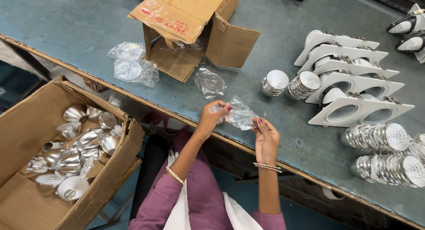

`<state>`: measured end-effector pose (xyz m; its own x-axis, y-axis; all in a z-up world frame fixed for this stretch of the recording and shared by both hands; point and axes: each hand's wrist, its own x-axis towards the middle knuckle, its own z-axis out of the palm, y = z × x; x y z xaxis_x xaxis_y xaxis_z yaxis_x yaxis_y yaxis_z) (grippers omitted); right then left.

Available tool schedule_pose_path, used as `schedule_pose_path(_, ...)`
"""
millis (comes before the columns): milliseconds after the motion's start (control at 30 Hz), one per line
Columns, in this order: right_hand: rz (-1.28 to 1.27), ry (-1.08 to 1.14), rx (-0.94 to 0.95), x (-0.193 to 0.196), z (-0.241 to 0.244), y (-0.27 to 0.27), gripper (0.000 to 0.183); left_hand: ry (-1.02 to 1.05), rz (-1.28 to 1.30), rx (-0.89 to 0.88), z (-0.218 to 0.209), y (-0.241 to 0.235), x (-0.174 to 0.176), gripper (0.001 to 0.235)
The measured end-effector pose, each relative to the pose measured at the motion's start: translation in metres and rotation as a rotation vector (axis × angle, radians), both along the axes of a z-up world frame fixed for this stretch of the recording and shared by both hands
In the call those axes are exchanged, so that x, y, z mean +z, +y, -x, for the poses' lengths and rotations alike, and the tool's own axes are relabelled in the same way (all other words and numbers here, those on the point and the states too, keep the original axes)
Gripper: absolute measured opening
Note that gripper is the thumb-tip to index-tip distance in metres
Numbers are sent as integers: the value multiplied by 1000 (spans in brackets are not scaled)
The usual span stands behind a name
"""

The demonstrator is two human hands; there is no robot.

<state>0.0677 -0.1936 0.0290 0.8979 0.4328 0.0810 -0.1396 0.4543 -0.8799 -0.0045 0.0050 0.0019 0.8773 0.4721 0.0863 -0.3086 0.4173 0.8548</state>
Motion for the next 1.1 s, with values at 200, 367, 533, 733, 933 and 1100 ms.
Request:
schedule_pose_path(200,27,-11,22,6,-16,-16,18,-74,132,-129,3,6,4,18)
schedule_pose_path(367,17,-56,52,15,-24,-24,14,102,95,-347,3,19,10,22)
schedule_pose_path(533,103,-127,116,20,-22,-31,15,146,81,-363,0,19,5,16)
schedule_pose_path(733,272,-162,-31,27,-21,-37,14,104,-248,57,15,10,41,24)
schedule_pose_path(933,327,-145,20,31,-19,-61,17,99,-1117,481,29,-13,71,18)
schedule_pose_path(1100,425,-113,63,30,-14,-76,18,253,-1209,232,21,-48,48,18)
